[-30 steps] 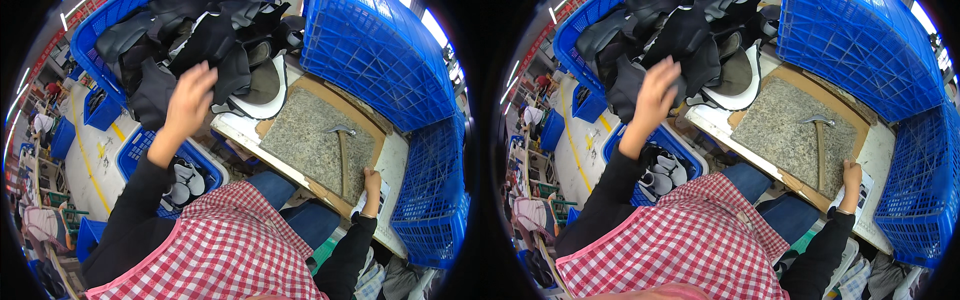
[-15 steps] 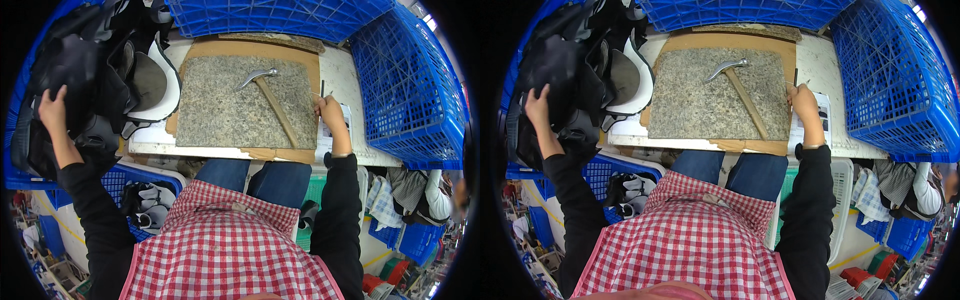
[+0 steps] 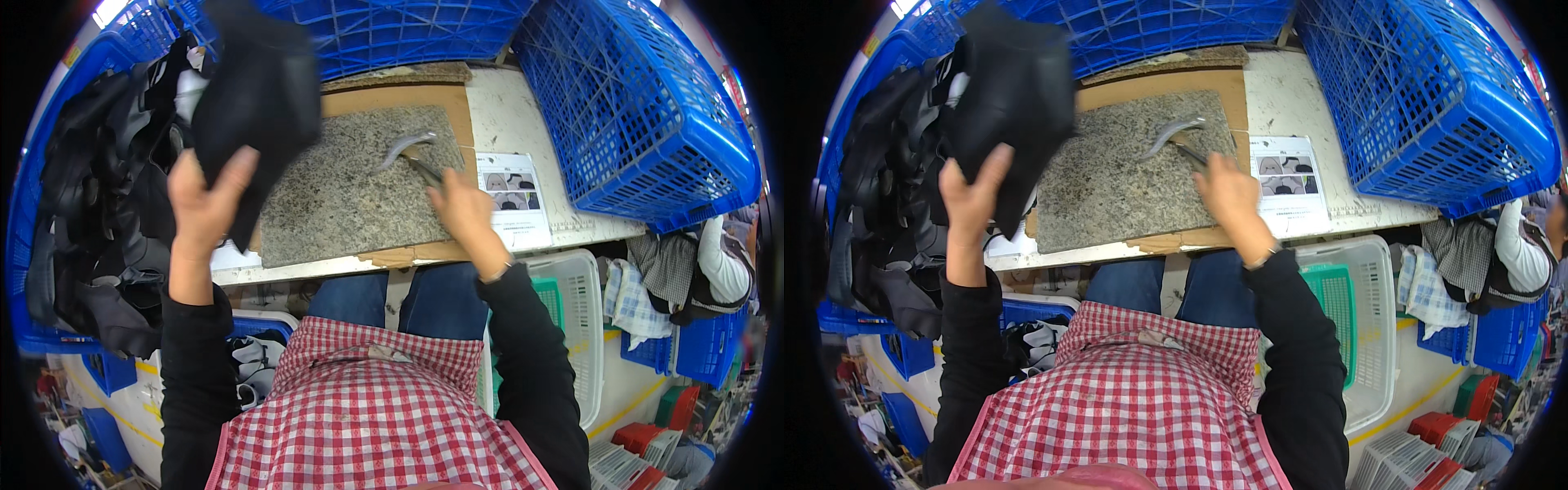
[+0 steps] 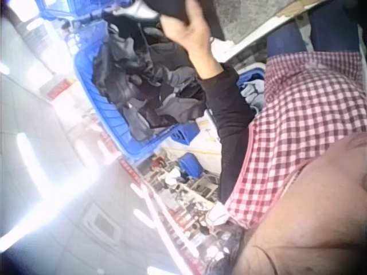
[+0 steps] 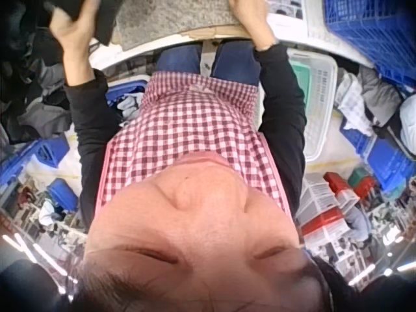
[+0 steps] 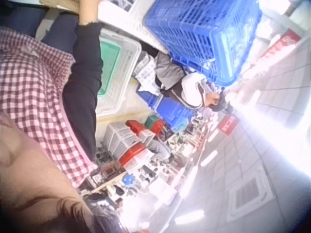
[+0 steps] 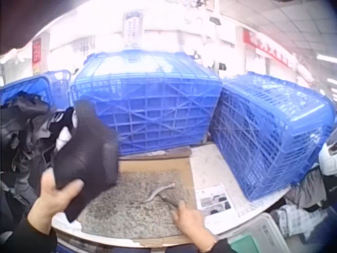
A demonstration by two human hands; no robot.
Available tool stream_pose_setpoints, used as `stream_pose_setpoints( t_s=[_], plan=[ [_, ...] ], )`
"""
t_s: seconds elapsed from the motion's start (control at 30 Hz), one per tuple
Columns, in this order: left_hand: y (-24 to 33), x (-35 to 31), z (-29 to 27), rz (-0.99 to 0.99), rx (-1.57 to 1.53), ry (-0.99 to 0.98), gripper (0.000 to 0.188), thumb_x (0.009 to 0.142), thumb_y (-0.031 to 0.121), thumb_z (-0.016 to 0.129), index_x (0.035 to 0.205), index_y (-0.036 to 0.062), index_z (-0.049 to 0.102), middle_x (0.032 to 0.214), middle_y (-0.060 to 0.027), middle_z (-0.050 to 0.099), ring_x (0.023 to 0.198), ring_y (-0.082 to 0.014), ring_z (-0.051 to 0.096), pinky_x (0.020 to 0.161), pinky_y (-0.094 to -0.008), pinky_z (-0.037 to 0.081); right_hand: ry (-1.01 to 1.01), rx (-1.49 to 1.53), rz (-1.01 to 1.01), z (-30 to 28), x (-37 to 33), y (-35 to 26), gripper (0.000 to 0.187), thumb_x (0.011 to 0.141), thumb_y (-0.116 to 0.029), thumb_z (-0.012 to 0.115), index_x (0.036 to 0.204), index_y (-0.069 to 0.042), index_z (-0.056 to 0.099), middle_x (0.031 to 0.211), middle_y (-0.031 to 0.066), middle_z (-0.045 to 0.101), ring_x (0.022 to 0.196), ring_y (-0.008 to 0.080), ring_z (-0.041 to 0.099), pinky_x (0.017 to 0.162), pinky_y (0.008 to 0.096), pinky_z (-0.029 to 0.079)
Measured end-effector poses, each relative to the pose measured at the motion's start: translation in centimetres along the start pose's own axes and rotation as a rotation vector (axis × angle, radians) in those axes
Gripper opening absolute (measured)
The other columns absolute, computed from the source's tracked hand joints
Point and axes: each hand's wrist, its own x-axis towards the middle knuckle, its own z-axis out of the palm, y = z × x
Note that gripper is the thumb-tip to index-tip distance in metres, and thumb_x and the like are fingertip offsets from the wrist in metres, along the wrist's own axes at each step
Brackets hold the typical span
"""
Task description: The person repeatedly taps black shoe uppers with a hammer on a workbench, then uses a pen-like tool to mark or score the parts. Finished pieces are placed into a blue basket. The person also inspects the edges of the parts by hand.
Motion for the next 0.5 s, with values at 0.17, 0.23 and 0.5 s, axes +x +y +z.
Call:
stream_pose_setpoints(
  t_s=[0.17,0.23,0.5],
  plan=[
    [-0.5,1.2,1.4,0.74,0.389,-0.659,0.028,0.062,0.007,0.073,0.086,0.0026,0.059,0.099,-0.0082,0.065,0.103,-0.027,0.064,0.091,-0.0422,0.05,0.179,-0.107,0.15,-3.6,-3.2,10.3,0.036,0.086,-0.045,0.078,0.107,-0.016,0.074,0.097,0.0093,0.069,0.079,0.0338,0.071,0.067,0.0449,0.055],
    [-2.1,3.1,1.9,0.896,0.5,-0.697,0.016,0.076,0.008,0.064,0.091,0.0049,0.062,0.105,-0.0062,0.067,0.109,-0.0252,0.064,0.097,-0.0426,0.049,0.233,0.102,0.306,-4.7,-4.2,13.5,0.029,0.09,-0.042,0.074,0.1,-0.015,0.076,0.082,0.0075,0.07,0.072,0.0281,0.069,0.066,0.0409,0.053],
    [1.1,5.3,8.5,0.289,0.597,-0.288,0.046,0.079,-0.005,0.062,0.121,0.0113,0.07,0.13,-0.0124,0.064,0.126,-0.035,0.056,0.105,-0.0467,0.048,0.166,1.088,0.392,-4.0,-6.2,11.4,0.047,0.111,-0.037,0.044,0.1,-0.001,0.072,0.081,0.0002,0.064,0.074,0.0087,0.055,0.068,0.0242,0.043]
  ],
)
